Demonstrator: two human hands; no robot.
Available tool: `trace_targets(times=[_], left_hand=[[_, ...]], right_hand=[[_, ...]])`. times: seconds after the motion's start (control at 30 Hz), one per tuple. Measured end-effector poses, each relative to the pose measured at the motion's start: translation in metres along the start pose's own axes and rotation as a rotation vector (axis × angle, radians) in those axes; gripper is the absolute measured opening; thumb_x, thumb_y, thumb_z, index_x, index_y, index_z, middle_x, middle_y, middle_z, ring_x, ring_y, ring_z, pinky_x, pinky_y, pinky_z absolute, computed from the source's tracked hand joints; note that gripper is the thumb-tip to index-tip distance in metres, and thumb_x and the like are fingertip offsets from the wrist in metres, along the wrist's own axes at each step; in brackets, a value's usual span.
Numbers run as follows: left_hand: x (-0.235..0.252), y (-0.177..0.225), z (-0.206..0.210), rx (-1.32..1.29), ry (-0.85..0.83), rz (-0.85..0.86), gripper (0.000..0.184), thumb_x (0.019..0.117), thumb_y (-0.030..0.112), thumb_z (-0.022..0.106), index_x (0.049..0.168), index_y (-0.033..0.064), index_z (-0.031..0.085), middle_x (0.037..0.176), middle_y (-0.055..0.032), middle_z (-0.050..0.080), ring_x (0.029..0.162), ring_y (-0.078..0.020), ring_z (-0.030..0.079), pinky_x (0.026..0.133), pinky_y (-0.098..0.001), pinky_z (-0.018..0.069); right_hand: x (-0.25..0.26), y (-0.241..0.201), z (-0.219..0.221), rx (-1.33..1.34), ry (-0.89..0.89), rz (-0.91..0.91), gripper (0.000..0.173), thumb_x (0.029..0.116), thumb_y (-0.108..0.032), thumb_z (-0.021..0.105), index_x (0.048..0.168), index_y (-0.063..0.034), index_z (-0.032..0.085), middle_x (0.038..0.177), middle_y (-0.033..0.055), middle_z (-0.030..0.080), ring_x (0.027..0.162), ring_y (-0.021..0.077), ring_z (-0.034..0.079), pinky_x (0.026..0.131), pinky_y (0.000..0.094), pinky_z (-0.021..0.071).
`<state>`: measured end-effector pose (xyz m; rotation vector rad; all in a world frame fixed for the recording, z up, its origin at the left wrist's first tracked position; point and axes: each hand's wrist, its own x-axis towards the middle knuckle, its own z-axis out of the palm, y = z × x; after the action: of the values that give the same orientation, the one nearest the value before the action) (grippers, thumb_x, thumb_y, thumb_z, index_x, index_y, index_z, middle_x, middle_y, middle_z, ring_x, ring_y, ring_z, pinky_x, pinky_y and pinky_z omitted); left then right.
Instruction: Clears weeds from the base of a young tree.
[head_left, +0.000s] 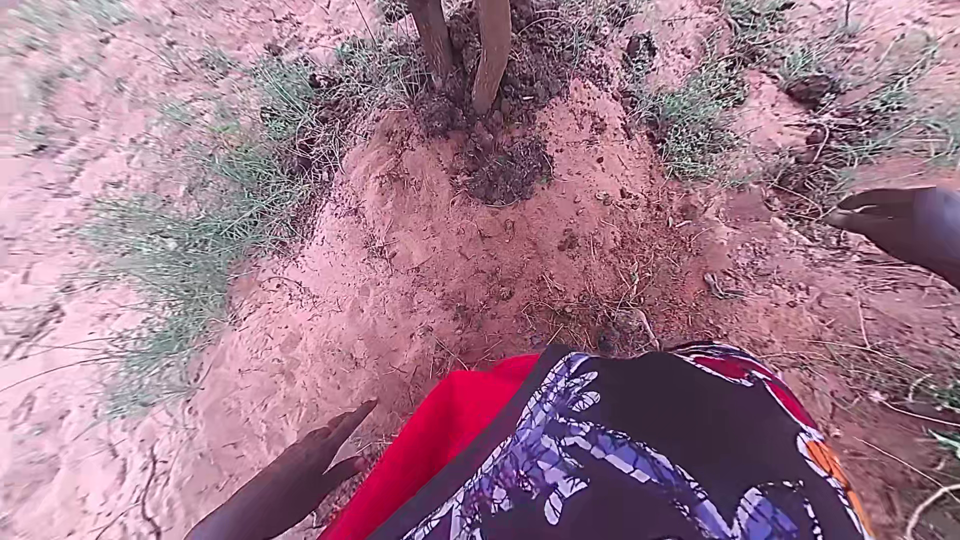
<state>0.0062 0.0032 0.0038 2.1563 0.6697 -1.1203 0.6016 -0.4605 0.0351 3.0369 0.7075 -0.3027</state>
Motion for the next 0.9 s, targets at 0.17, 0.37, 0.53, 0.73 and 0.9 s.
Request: trace_targets(times=[0.17, 0.37, 0.53, 0.73, 0.9], left_hand=[[0.025, 0.018, -0.047, 0.211, 0.119, -0.059, 0.079, 0.1024, 0.043, 0.060, 0.166, 0.0256, 0.017, 0.167, -0.0189, 0.026, 0.146, -0.0494, 0.035, 0.109, -0.0682, 0.0371], [0.135, 0.081, -0.115, 0.137, 0.425, 0.050, 0.074, 0.1066, 0.048, 0.047, 0.166, 0.0206, 0.013, 0.171, -0.0182, 0.013, 0.156, -0.0454, 0.011, 0.120, -0.0660, 0.0201], [0.230, 0.143, -0.143, -0.310, 0.784, -0.046, 0.070, 0.1081, 0.043, 0.044, 0.165, 0.0136, 0.016, 0.170, -0.0213, 0.012, 0.157, -0.0438, 0.006, 0.120, -0.0714, 0.0113], [0.293, 0.155, -0.118, -0.113, 1.190, -0.207, 0.063, 0.1048, 0.048, 0.031, 0.158, 0.0157, 0.041, 0.166, -0.0193, 0.029, 0.153, -0.0481, 0.022, 0.116, -0.0736, 0.0152], [0.294, 0.153, -0.116, -0.082, 1.269, -0.176, 0.065, 0.1032, 0.050, 0.030, 0.153, 0.0120, 0.048, 0.162, -0.0224, 0.037, 0.149, -0.0527, 0.028, 0.113, -0.0760, 0.0192]], right_hand=[[0.120, -0.198, 0.022, 0.261, -0.058, -0.308, 0.037, 0.1034, -0.027, 0.063, 0.134, -0.0060, 0.066, 0.124, 0.0311, 0.066, 0.119, 0.0552, 0.060, 0.097, 0.0757, 0.0420], [0.204, -0.306, 0.060, 0.232, -0.187, -0.190, 0.041, 0.0987, -0.017, 0.064, 0.131, 0.0077, 0.060, 0.129, 0.0357, 0.059, 0.123, 0.0526, 0.058, 0.096, 0.0713, 0.0459], [0.189, -0.329, 0.081, 0.123, -0.191, 0.029, 0.032, 0.1014, -0.016, 0.058, 0.122, 0.0080, 0.059, 0.127, 0.0320, 0.062, 0.120, 0.0487, 0.062, 0.088, 0.0657, 0.0510], [0.221, -0.293, 0.106, 0.342, -0.055, -0.260, 0.030, 0.1058, -0.023, 0.054, 0.112, 0.0020, 0.070, 0.108, 0.0311, 0.069, 0.108, 0.0519, 0.065, 0.089, 0.0710, 0.0480], [0.159, -0.296, 0.115, 0.687, -0.069, -0.598, 0.018, 0.1005, -0.002, 0.055, 0.099, 0.0044, 0.071, 0.088, 0.0230, 0.069, 0.085, 0.0384, 0.068, 0.079, 0.0612, 0.0501]])
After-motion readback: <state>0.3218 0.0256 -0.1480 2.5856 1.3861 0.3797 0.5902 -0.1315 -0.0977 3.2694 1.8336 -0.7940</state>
